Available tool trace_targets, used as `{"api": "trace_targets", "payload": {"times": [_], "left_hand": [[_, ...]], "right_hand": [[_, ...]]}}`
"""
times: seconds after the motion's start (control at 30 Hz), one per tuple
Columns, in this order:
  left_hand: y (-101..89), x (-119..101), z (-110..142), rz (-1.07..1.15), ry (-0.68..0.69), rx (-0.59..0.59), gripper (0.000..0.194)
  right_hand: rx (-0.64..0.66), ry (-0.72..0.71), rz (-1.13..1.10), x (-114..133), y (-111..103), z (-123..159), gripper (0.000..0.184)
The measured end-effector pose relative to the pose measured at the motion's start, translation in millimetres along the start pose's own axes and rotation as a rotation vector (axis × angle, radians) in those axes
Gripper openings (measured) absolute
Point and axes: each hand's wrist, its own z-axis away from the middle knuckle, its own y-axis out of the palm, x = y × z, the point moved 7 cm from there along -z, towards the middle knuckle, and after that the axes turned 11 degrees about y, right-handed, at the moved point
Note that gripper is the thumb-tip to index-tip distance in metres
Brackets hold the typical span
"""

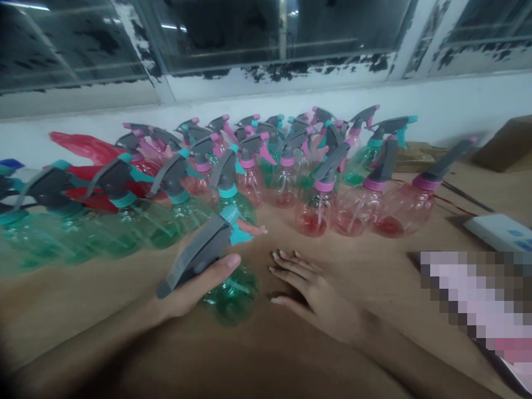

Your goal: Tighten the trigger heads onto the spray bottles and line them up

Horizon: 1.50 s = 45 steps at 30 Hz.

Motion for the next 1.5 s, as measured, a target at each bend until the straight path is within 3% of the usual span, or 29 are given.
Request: {"api": "trace_targets", "payload": {"times": [0.37,0.73,1.03,1.3,1.5], "left_hand": [[3.2,0.3,3.0,-0.038,0.087,-0.026,0.029],[7.0,4.7,4.4,-0.009,0.011,-0.012,0.032],[4.5,6.0,5.1,-0.108,-0.020,-0.100,0.030],[10.8,2.8,-1.4,-0.076,-0.043,-0.147,0.031],[32.5,8.2,-18.2,0.029,0.027,-0.184,0.032]], "right_hand": [[0.018,-0.015,0.022,-2.2,2.8,0.1,0.051],[0.019,-0.018,0.053,-1.6,3.9,-0.1,0.052],[-0.006,-0.045,0.006,-2.2,4.9,-1.0,0.050],[-0.023,0.085,-0.125,17.3,-15.6,1.1,0.067],[-0.181,0.129,-0.174,32.3,-40.4,-4.5,0.077]]}}
